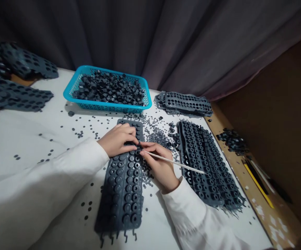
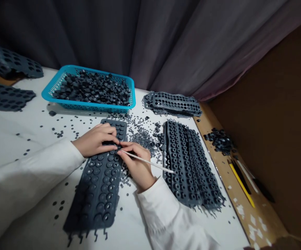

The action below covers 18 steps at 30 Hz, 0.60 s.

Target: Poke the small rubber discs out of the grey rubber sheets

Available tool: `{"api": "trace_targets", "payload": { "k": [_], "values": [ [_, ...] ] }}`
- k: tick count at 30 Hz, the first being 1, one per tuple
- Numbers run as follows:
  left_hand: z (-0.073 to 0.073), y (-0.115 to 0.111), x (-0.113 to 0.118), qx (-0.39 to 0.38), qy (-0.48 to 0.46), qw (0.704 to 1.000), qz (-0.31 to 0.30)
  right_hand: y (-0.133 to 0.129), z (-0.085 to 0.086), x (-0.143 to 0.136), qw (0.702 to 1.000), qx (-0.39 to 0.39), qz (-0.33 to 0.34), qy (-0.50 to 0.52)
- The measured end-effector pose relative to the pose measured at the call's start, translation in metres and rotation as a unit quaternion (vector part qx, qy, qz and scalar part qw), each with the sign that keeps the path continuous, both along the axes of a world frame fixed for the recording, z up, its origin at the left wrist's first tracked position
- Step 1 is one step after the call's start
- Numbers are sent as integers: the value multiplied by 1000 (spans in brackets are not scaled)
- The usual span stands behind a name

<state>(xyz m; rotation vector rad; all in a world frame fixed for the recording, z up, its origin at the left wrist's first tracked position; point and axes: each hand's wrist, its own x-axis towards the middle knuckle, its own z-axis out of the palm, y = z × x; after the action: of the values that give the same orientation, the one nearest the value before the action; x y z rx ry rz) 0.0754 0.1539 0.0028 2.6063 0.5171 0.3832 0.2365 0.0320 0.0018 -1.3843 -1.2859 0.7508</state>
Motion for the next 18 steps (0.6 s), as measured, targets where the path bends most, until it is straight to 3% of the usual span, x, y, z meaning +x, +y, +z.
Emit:
{"api": "trace_targets", "payload": {
  "k": [8, 18],
  "values": [
    [-1, 0, 2, 4, -7, 1000, -9, 0, 0, -1, 998, -37, 29, 32],
    [2, 0, 1, -8, 14, 1000, -5, -2, -2, -1, 999, -29, -7, 25]
  ]
}}
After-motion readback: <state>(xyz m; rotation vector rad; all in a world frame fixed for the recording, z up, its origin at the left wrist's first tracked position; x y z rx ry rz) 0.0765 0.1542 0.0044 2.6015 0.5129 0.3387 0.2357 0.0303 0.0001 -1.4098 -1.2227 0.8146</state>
